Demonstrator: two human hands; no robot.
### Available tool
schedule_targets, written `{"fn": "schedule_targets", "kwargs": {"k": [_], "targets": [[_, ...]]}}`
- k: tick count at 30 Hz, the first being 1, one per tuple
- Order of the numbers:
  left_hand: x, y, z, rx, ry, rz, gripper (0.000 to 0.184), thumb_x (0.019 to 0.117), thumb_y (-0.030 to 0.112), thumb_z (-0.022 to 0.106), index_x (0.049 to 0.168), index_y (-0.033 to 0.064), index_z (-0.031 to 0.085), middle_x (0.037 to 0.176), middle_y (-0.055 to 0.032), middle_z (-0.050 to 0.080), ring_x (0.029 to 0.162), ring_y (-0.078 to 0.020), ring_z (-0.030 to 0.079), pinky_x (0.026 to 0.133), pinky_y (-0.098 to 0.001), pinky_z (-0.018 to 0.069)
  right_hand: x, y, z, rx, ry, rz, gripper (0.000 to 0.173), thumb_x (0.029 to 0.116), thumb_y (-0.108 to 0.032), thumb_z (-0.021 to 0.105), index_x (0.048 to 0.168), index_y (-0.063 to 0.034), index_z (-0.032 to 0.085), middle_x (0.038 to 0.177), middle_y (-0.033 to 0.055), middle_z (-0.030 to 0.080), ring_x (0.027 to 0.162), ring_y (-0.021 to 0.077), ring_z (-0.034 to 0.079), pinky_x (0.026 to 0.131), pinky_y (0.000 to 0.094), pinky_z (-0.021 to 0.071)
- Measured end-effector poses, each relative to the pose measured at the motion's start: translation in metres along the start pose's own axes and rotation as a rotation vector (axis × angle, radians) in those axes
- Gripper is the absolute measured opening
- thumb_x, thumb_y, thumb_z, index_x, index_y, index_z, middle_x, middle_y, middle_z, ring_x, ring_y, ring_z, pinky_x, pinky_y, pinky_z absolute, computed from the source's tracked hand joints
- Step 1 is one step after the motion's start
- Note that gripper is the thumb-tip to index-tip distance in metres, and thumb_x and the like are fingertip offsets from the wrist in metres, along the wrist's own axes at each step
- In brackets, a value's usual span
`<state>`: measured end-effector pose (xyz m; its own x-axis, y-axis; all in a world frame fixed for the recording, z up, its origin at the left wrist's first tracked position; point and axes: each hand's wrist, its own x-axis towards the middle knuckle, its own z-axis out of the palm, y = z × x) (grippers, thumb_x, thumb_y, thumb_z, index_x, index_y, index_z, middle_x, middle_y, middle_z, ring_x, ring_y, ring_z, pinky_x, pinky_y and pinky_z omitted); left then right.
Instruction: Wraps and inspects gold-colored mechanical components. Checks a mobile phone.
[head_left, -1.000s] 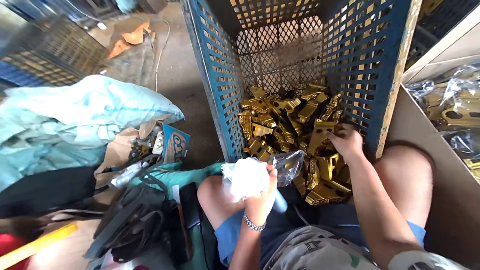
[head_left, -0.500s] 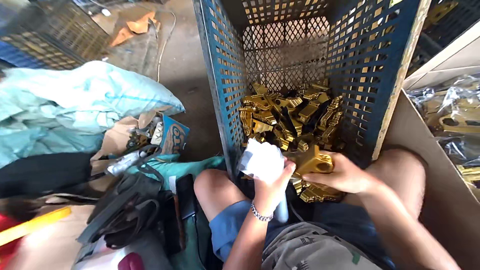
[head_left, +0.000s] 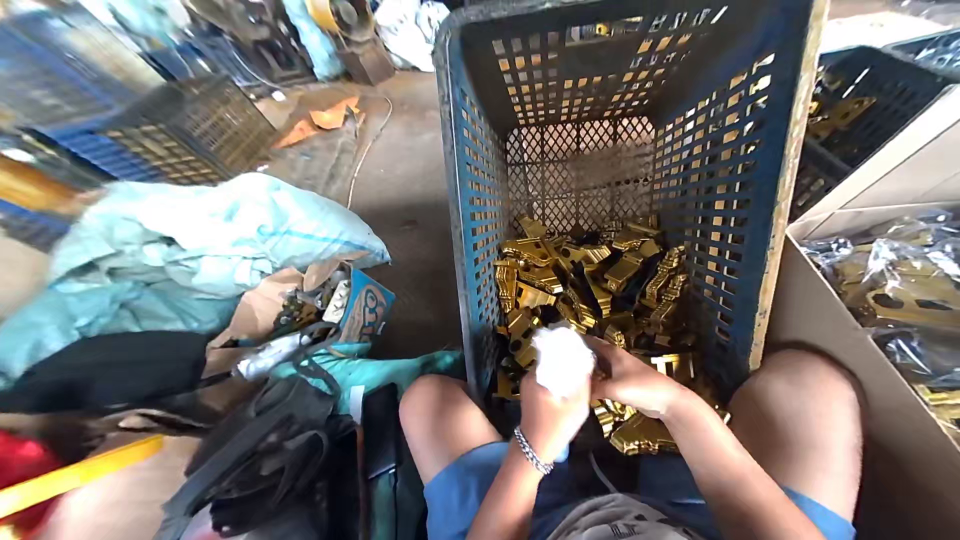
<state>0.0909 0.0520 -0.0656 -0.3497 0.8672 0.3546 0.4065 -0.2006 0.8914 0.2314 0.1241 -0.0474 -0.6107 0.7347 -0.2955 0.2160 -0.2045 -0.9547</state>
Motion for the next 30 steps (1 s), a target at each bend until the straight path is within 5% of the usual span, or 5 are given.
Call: {"fn": "schedule_targets", "kwargs": {"k": [12, 15, 19, 25, 30], "targets": [[0.007, 0.025, -0.031, -0.450, -0.113, -0.167, 0.037, 0.0884, 0.004, 0.064, 0.122, -0.0100, 0.054, 0.099, -0.0036, 0.072, 0.083, -0.0100, 0.071, 0.079, -0.0299, 0.0622, -0.028, 0.016, -0.069, 1.255, 0.251, -0.815, 0.037, 0.0947, -0.040, 0.061, 0.104, -0.0079, 0.075, 0.096, 0.0077, 0.075, 0.087, 0.0182, 0.073, 0.077, 0.0340, 0.0618], [0.001, 0.009, -0.016, -0.174, -0.064, -0.020, 0.036, 0.0805, 0.009, 0.079, 0.105, -0.0142, 0.065, 0.088, -0.0082, 0.075, 0.082, -0.0059, 0.073, 0.081, -0.0246, 0.0614, -0.026, 0.002, -0.052, 0.634, 0.373, -0.529, 0.044, 0.1079, -0.047, 0.036, 0.108, -0.0145, 0.066, 0.095, -0.0024, 0.073, 0.081, 0.0072, 0.069, 0.072, 0.0248, 0.0578], [-0.006, 0.009, 0.015, -0.145, 0.025, 0.115, 0.041, 0.0716, 0.008, 0.084, 0.103, -0.0120, 0.066, 0.095, -0.0098, 0.073, 0.094, -0.0028, 0.069, 0.091, -0.0199, 0.0559, -0.025, -0.010, -0.003, -0.096, 0.155, -0.424, 0.020, 0.0935, -0.013, 0.069, 0.106, 0.0027, 0.070, 0.105, 0.0061, 0.069, 0.087, 0.0041, 0.069, 0.078, 0.0215, 0.0607], [0.003, 0.045, -0.016, -0.858, -0.383, -0.484, 0.015, 0.0875, 0.003, 0.070, 0.100, 0.0107, 0.067, 0.076, 0.0076, 0.067, 0.062, 0.0022, 0.058, 0.059, -0.0163, 0.0490, -0.036, -0.014, -0.009, 0.020, 0.069, -0.300, 0.016, 0.1032, -0.012, 0.053, 0.093, -0.0082, 0.064, 0.074, -0.0104, 0.066, 0.063, -0.0033, 0.062, 0.062, 0.0164, 0.0554], [0.020, -0.008, -0.024, 0.096, -0.006, 0.003, 0.024, 0.0896, 0.009, 0.065, 0.101, -0.0115, 0.070, 0.084, -0.0127, 0.075, 0.078, -0.0163, 0.074, 0.076, -0.0349, 0.0606, -0.044, -0.008, -0.015, 0.110, 0.020, -0.134, 0.016, 0.1040, -0.013, 0.052, 0.093, -0.0102, 0.063, 0.065, -0.0100, 0.057, 0.050, 0.0003, 0.055, 0.050, 0.0185, 0.0518]]}}
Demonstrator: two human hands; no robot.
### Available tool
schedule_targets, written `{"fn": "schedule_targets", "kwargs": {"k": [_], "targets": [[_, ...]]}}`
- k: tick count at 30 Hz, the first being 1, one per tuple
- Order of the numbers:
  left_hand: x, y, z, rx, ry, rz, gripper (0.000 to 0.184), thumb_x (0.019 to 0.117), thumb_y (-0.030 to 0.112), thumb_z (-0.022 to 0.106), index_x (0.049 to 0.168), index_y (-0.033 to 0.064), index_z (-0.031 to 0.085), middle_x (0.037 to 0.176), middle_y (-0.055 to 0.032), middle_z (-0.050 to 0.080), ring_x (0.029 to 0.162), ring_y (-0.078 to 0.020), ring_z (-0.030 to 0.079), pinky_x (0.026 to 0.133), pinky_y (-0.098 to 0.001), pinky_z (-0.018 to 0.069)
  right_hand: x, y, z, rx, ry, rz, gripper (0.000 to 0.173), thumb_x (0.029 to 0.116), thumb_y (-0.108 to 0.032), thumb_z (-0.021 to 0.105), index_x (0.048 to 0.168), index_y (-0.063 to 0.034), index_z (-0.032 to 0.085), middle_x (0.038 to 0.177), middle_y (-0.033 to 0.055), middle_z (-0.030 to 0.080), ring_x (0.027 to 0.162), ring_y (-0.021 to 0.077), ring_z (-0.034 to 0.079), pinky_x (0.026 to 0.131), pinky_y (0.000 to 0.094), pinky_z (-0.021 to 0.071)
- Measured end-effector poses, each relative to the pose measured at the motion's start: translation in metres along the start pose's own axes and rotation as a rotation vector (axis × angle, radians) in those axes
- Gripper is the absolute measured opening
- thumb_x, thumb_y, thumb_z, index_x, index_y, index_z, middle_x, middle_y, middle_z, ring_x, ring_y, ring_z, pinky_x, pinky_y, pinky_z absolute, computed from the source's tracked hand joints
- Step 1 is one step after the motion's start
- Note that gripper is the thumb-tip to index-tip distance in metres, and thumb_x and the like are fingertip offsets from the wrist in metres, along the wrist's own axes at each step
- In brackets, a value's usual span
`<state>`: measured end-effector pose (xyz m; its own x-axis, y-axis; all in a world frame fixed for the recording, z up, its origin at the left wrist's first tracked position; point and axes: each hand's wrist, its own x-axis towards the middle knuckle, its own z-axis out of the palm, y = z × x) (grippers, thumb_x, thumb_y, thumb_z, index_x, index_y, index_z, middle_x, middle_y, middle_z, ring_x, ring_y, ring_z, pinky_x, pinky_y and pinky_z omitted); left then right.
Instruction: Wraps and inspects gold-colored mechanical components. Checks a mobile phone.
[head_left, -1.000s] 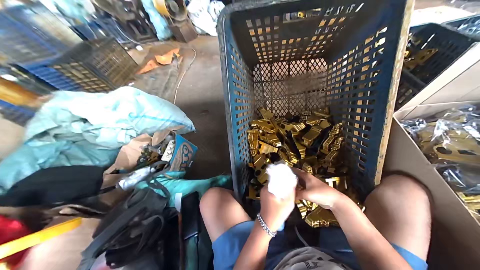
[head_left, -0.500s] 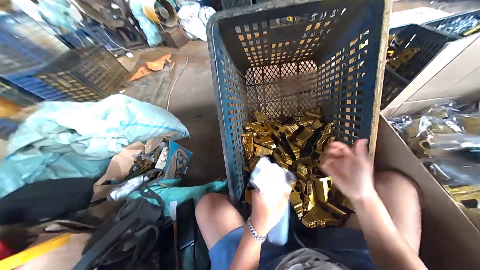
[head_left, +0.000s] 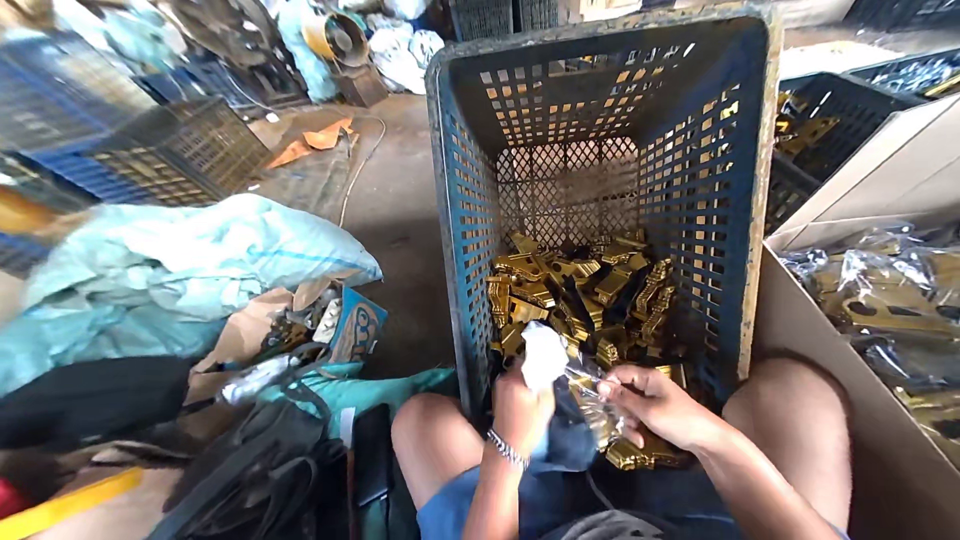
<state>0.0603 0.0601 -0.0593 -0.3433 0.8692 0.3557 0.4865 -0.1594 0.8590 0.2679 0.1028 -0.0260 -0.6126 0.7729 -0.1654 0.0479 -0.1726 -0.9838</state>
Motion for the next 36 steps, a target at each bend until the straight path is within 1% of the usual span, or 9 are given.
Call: {"fn": "schedule_targets", "kwargs": {"k": [3, 7, 11, 17, 20, 24, 26, 30, 36], "targets": [[0.015, 0.002, -0.004, -0.103, 0.083, -0.105, 0.022, 0.0964, 0.013, 0.062, 0.103, -0.0081, 0.066, 0.077, -0.0018, 0.069, 0.070, -0.0062, 0.068, 0.070, -0.0253, 0.0591, 0.008, 0.005, 0.007, 0.081, 0.170, -0.033, 0.031, 0.1043, -0.019, 0.051, 0.074, -0.0171, 0.055, 0.051, -0.0112, 0.048, 0.040, -0.0006, 0.046, 0.041, 0.0177, 0.0434], [-0.009, 0.033, -0.001, -0.447, -0.256, -0.333, 0.043, 0.0713, 0.010, 0.088, 0.104, -0.0010, 0.064, 0.079, 0.0047, 0.065, 0.074, -0.0029, 0.064, 0.072, -0.0217, 0.0568, 0.002, 0.016, 0.020, -0.095, -0.012, -0.160, 0.007, 0.0935, -0.003, 0.063, 0.097, 0.0001, 0.069, 0.085, -0.0035, 0.071, 0.073, 0.0010, 0.069, 0.072, 0.0221, 0.0613], [-0.016, 0.026, -0.007, -0.522, -0.281, -0.341, 0.052, 0.0645, 0.004, 0.091, 0.106, -0.0015, 0.061, 0.082, 0.0044, 0.066, 0.077, -0.0040, 0.066, 0.075, -0.0225, 0.0587, 0.006, 0.031, 0.020, -0.107, 0.129, -0.276, 0.017, 0.0766, -0.008, 0.080, 0.075, -0.0125, 0.064, 0.074, -0.0112, 0.067, 0.065, -0.0067, 0.060, 0.060, 0.0141, 0.0515], [-0.029, 0.015, -0.008, -0.547, -0.390, -0.148, 0.024, 0.0726, -0.005, 0.079, 0.086, 0.0091, 0.064, 0.074, 0.0115, 0.061, 0.070, 0.0038, 0.059, 0.069, -0.0148, 0.0521, 0.025, 0.018, 0.006, -0.218, -0.296, -0.139, 0.026, 0.0725, -0.013, 0.088, 0.070, -0.0084, 0.062, 0.072, -0.0083, 0.065, 0.061, -0.0074, 0.055, 0.054, 0.0127, 0.0448], [-0.026, -0.008, -0.019, -0.146, -0.062, -0.037, 0.020, 0.0730, 0.001, 0.075, 0.089, -0.0056, 0.065, 0.078, -0.0003, 0.065, 0.075, 0.0010, 0.062, 0.074, -0.0168, 0.0540, 0.062, 0.018, -0.022, -0.184, -0.038, -0.034, 0.025, 0.0786, -0.009, 0.081, 0.076, -0.0101, 0.057, 0.063, -0.0057, 0.061, 0.047, 0.0030, 0.055, 0.047, 0.0216, 0.0489], [-0.020, -0.017, -0.057, -0.128, 0.226, -0.167, 0.032, 0.0733, -0.006, 0.069, 0.105, -0.0071, 0.062, 0.086, 0.0041, 0.067, 0.082, 0.0026, 0.065, 0.078, -0.0164, 0.0558, 0.112, 0.020, -0.073, -0.402, 0.460, 0.145, 0.037, 0.0973, -0.021, 0.071, 0.120, 0.0070, 0.064, 0.108, 0.0214, 0.069, 0.083, 0.0254, 0.070, 0.077, 0.0432, 0.0593], [-0.021, -0.017, -0.062, -0.228, 0.277, -0.188, 0.031, 0.0759, -0.008, 0.066, 0.106, -0.0044, 0.062, 0.088, 0.0050, 0.069, 0.083, 0.0002, 0.067, 0.077, -0.0183, 0.0580, 0.133, 0.029, -0.077, -0.243, 0.603, 0.336, 0.041, 0.1040, -0.027, 0.062, 0.131, 0.0032, 0.059, 0.111, 0.0180, 0.062, 0.077, 0.0201, 0.062, 0.071, 0.0372, 0.0552], [-0.013, -0.001, -0.043, -0.249, 0.306, -0.213, 0.027, 0.0784, -0.004, 0.073, 0.104, -0.0047, 0.064, 0.089, 0.0010, 0.072, 0.081, -0.0017, 0.069, 0.074, -0.0188, 0.0595, 0.170, 0.065, -0.052, 0.008, 0.868, 0.407, 0.048, 0.1028, -0.028, 0.064, 0.137, 0.0031, 0.051, 0.111, 0.0209, 0.059, 0.076, 0.0229, 0.063, 0.069, 0.0393, 0.0568], [-0.009, 0.004, -0.029, -0.346, 0.291, -0.240, 0.028, 0.0797, -0.002, 0.074, 0.105, -0.0058, 0.064, 0.089, 0.0000, 0.071, 0.081, -0.0022, 0.068, 0.074, -0.0188, 0.0586, 0.177, 0.065, -0.047, -0.254, 0.954, 0.373, 0.045, 0.0975, -0.018, 0.070, 0.135, 0.0030, 0.055, 0.134, 0.0275, 0.056, 0.124, 0.0372, 0.057, 0.105, 0.0481, 0.0460]]}}
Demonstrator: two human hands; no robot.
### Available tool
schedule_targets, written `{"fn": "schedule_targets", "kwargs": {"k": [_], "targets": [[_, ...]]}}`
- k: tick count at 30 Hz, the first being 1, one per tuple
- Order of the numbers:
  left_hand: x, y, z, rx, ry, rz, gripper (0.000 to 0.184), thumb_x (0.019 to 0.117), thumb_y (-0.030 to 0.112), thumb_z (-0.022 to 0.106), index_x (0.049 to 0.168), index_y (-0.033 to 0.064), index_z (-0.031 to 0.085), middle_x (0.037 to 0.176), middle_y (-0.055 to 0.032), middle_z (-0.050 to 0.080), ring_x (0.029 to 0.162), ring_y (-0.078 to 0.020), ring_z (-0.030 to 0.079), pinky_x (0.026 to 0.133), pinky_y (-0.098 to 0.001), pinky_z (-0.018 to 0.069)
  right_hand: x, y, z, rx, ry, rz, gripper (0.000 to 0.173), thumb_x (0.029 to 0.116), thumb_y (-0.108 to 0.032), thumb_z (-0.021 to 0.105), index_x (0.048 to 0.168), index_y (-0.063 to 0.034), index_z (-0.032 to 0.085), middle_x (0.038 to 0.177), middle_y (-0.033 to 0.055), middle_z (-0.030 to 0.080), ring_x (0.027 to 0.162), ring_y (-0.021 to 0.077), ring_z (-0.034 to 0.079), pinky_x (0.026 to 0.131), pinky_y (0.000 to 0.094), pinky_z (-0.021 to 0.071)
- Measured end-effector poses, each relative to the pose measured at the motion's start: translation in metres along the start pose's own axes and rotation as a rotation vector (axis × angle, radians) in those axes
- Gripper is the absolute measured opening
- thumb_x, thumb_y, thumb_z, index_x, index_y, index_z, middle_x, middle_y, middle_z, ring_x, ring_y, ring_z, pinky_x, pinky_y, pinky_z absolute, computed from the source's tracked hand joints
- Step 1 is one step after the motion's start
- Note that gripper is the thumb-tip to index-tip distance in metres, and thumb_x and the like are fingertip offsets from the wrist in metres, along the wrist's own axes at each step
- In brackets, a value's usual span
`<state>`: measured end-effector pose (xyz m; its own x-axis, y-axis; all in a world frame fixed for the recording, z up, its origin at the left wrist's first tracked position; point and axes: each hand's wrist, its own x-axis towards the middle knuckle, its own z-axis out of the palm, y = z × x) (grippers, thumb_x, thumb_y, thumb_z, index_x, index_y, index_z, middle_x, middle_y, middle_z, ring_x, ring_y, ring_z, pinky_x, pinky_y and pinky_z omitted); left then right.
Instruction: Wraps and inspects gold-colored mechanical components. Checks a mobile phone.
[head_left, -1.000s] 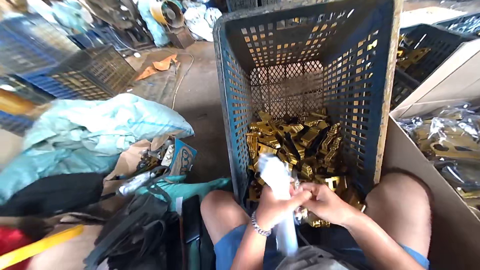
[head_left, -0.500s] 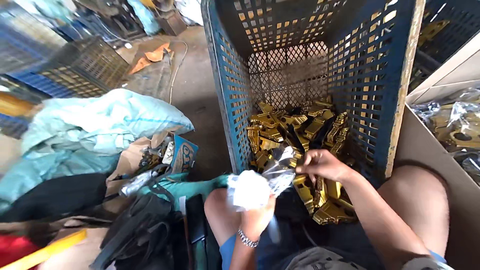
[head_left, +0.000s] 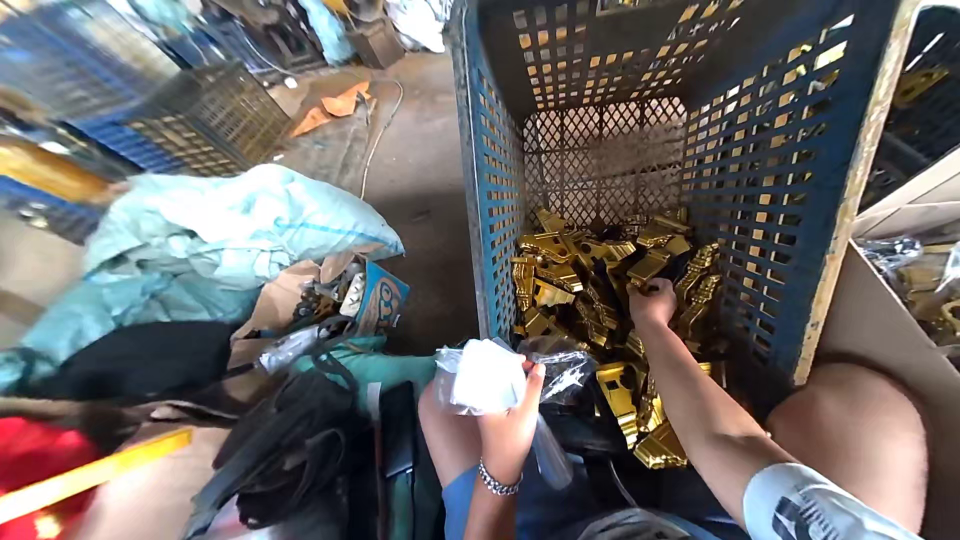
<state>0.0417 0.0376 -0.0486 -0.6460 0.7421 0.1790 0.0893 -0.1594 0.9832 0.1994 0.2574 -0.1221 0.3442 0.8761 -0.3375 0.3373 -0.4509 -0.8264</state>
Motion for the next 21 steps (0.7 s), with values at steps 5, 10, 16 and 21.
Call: {"fn": "schedule_targets", "kwargs": {"k": [5, 10, 16, 21], "targets": [[0.001, 0.001, 0.000, -0.015, -0.007, -0.034, 0.028, 0.0795, -0.004, 0.075, 0.105, -0.0054, 0.064, 0.089, -0.0016, 0.072, 0.082, -0.0034, 0.069, 0.075, -0.0197, 0.0590, 0.008, 0.002, -0.025, 0.111, -0.224, 0.041, 0.037, 0.0969, -0.020, 0.072, 0.126, 0.0011, 0.063, 0.131, 0.0254, 0.057, 0.114, 0.0346, 0.057, 0.093, 0.0513, 0.0489], [0.010, -0.002, 0.013, 0.032, -0.025, -0.005, 0.036, 0.0777, 0.000, 0.078, 0.108, -0.0096, 0.062, 0.091, -0.0021, 0.070, 0.086, -0.0005, 0.068, 0.083, -0.0182, 0.0570, -0.031, -0.004, -0.100, 0.611, -0.334, -0.026, 0.042, 0.1068, -0.026, 0.048, 0.143, -0.0039, 0.046, 0.138, 0.0133, 0.055, 0.125, 0.0237, 0.055, 0.101, 0.0462, 0.0478], [0.015, 0.000, 0.038, 0.029, -0.122, -0.036, 0.033, 0.0775, 0.003, 0.080, 0.105, -0.0079, 0.065, 0.089, -0.0026, 0.072, 0.085, -0.0013, 0.069, 0.082, -0.0190, 0.0576, -0.100, -0.008, -0.140, 0.511, -0.830, -0.373, 0.065, 0.0846, -0.014, 0.070, 0.142, -0.0084, 0.039, 0.124, 0.0114, 0.069, 0.080, 0.0261, 0.074, 0.062, 0.0417, 0.0643], [-0.003, 0.021, 0.056, -0.289, -0.205, -0.280, 0.032, 0.0807, -0.007, 0.075, 0.109, -0.0056, 0.060, 0.093, -0.0056, 0.071, 0.089, -0.0092, 0.069, 0.085, -0.0257, 0.0586, -0.130, -0.002, -0.101, 0.037, -0.585, -0.672, 0.041, 0.0891, -0.019, 0.072, 0.121, 0.0027, 0.057, 0.099, 0.0079, 0.068, 0.089, 0.0116, 0.068, 0.081, 0.0303, 0.0580]]}}
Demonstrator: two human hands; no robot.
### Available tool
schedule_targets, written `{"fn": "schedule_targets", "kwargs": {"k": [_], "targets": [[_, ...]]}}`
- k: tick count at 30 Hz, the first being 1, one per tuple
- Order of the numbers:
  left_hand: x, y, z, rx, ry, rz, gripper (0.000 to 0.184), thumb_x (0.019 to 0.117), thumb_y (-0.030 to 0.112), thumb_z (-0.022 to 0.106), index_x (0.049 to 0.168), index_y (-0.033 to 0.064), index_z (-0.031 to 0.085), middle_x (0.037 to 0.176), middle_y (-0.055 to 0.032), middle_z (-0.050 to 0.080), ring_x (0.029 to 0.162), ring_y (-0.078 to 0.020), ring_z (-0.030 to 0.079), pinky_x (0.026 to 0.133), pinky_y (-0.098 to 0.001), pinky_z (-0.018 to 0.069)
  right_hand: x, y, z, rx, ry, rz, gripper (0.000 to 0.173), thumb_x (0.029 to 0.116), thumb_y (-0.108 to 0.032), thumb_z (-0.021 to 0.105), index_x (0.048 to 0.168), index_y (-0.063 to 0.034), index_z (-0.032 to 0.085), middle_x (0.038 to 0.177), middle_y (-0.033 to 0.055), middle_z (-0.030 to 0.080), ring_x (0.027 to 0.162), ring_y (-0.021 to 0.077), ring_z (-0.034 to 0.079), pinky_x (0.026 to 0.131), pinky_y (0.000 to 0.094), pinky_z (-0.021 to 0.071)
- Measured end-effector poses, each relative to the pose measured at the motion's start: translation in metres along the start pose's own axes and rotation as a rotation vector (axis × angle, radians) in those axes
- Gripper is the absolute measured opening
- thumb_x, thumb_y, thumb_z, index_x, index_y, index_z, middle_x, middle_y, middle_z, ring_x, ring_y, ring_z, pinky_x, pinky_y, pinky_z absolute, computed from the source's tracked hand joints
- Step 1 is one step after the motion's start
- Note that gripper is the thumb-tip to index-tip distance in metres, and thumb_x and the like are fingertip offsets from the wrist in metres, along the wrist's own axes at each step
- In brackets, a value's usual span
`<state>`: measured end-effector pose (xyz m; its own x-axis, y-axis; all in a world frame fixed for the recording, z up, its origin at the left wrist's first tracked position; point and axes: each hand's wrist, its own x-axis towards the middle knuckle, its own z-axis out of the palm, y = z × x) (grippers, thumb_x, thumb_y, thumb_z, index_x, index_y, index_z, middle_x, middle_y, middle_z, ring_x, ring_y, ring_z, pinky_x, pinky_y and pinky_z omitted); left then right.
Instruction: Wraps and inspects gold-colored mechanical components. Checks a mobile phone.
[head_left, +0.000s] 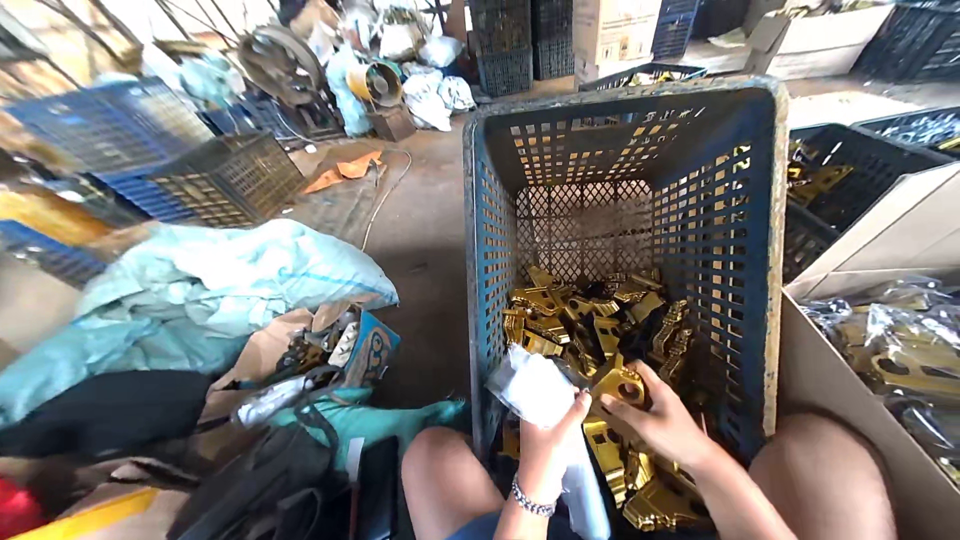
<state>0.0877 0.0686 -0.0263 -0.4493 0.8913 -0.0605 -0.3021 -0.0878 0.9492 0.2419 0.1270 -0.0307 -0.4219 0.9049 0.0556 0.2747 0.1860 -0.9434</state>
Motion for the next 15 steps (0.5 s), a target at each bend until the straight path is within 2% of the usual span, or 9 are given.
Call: {"fn": "schedule_targets", "kwargs": {"k": [2, 3, 4, 6, 8, 9, 12, 13, 15], "targets": [[0.000, 0.001, 0.000, -0.064, 0.024, 0.002, 0.026, 0.0833, -0.009, 0.071, 0.107, -0.0041, 0.061, 0.092, -0.0055, 0.072, 0.089, -0.0095, 0.070, 0.086, -0.0260, 0.0583, -0.005, 0.009, 0.024, -0.352, 0.047, -0.184, 0.033, 0.0857, -0.010, 0.075, 0.111, 0.0093, 0.066, 0.107, 0.0250, 0.070, 0.093, 0.0364, 0.072, 0.081, 0.0530, 0.0601], [-0.003, 0.001, -0.001, -0.027, 0.029, 0.014, 0.024, 0.0840, -0.009, 0.071, 0.106, -0.0042, 0.062, 0.091, -0.0051, 0.072, 0.088, -0.0084, 0.070, 0.086, -0.0252, 0.0580, -0.011, 0.006, 0.031, -0.473, -0.072, -0.138, 0.034, 0.0888, -0.009, 0.072, 0.116, 0.0095, 0.065, 0.120, 0.0315, 0.066, 0.098, 0.0458, 0.071, 0.084, 0.0598, 0.0580], [-0.007, -0.002, -0.004, 0.070, 0.011, 0.037, 0.023, 0.0848, -0.007, 0.071, 0.106, -0.0060, 0.062, 0.092, -0.0053, 0.072, 0.089, -0.0071, 0.069, 0.086, -0.0242, 0.0574, -0.013, 0.004, 0.036, -0.558, -0.206, -0.050, 0.039, 0.0951, -0.014, 0.067, 0.127, 0.0083, 0.059, 0.131, 0.0323, 0.060, 0.100, 0.0476, 0.070, 0.086, 0.0603, 0.0568], [-0.013, -0.016, -0.010, 0.303, -0.088, 0.177, 0.026, 0.0839, 0.000, 0.074, 0.107, -0.0087, 0.065, 0.094, -0.0067, 0.073, 0.091, -0.0057, 0.070, 0.088, -0.0236, 0.0574, -0.006, 0.011, 0.037, -0.579, -0.271, 0.031, 0.055, 0.0954, -0.019, 0.065, 0.137, 0.0113, 0.045, 0.135, 0.0333, 0.056, 0.098, 0.0464, 0.070, 0.085, 0.0586, 0.0570], [-0.015, -0.030, -0.013, 0.513, -0.164, 0.353, 0.039, 0.0812, 0.011, 0.079, 0.110, -0.0130, 0.066, 0.100, -0.0138, 0.073, 0.097, -0.0103, 0.071, 0.093, -0.0276, 0.0569, 0.006, 0.016, 0.034, -0.380, -0.235, 0.080, 0.080, 0.0844, -0.014, 0.076, 0.146, 0.0126, 0.032, 0.137, 0.0329, 0.055, 0.115, 0.0431, 0.065, 0.099, 0.0541, 0.0520], [-0.015, -0.034, -0.013, 0.582, -0.129, 0.405, 0.048, 0.0775, 0.016, 0.083, 0.110, -0.0145, 0.065, 0.100, -0.0167, 0.073, 0.097, -0.0129, 0.071, 0.093, -0.0296, 0.0570, 0.010, 0.016, 0.032, -0.223, -0.235, 0.116, 0.084, 0.0817, -0.010, 0.077, 0.148, 0.0100, 0.031, 0.138, 0.0297, 0.054, 0.123, 0.0367, 0.060, 0.106, 0.0476, 0.0487], [-0.001, -0.031, -0.017, 0.460, 0.132, 0.297, 0.071, 0.0706, 0.017, 0.090, 0.121, -0.0184, 0.055, 0.108, -0.0193, 0.070, 0.101, -0.0141, 0.068, 0.094, -0.0299, 0.0563, 0.014, 0.008, 0.021, 0.235, -0.280, 0.242, 0.075, 0.0834, -0.013, 0.077, 0.149, 0.0016, 0.043, 0.137, 0.0170, 0.059, 0.123, 0.0175, 0.060, 0.105, 0.0332, 0.0512], [0.000, -0.026, -0.019, 0.355, 0.164, 0.216, 0.070, 0.0745, 0.011, 0.087, 0.127, -0.0171, 0.051, 0.113, -0.0180, 0.067, 0.105, -0.0129, 0.066, 0.097, -0.0288, 0.0545, 0.010, 0.004, 0.020, 0.299, -0.240, 0.241, 0.068, 0.0861, -0.017, 0.076, 0.146, 0.0008, 0.048, 0.135, 0.0146, 0.062, 0.120, 0.0149, 0.062, 0.102, 0.0316, 0.0526], [-0.013, -0.020, -0.017, 0.250, 0.040, 0.164, 0.050, 0.0812, 0.005, 0.081, 0.120, -0.0148, 0.056, 0.103, -0.0136, 0.071, 0.096, -0.0119, 0.070, 0.091, -0.0295, 0.0587, 0.005, 0.007, 0.027, 0.302, -0.026, 0.175, 0.050, 0.0873, -0.017, 0.075, 0.131, 0.0022, 0.059, 0.122, 0.0110, 0.067, 0.108, 0.0111, 0.065, 0.094, 0.0291, 0.0552]]}}
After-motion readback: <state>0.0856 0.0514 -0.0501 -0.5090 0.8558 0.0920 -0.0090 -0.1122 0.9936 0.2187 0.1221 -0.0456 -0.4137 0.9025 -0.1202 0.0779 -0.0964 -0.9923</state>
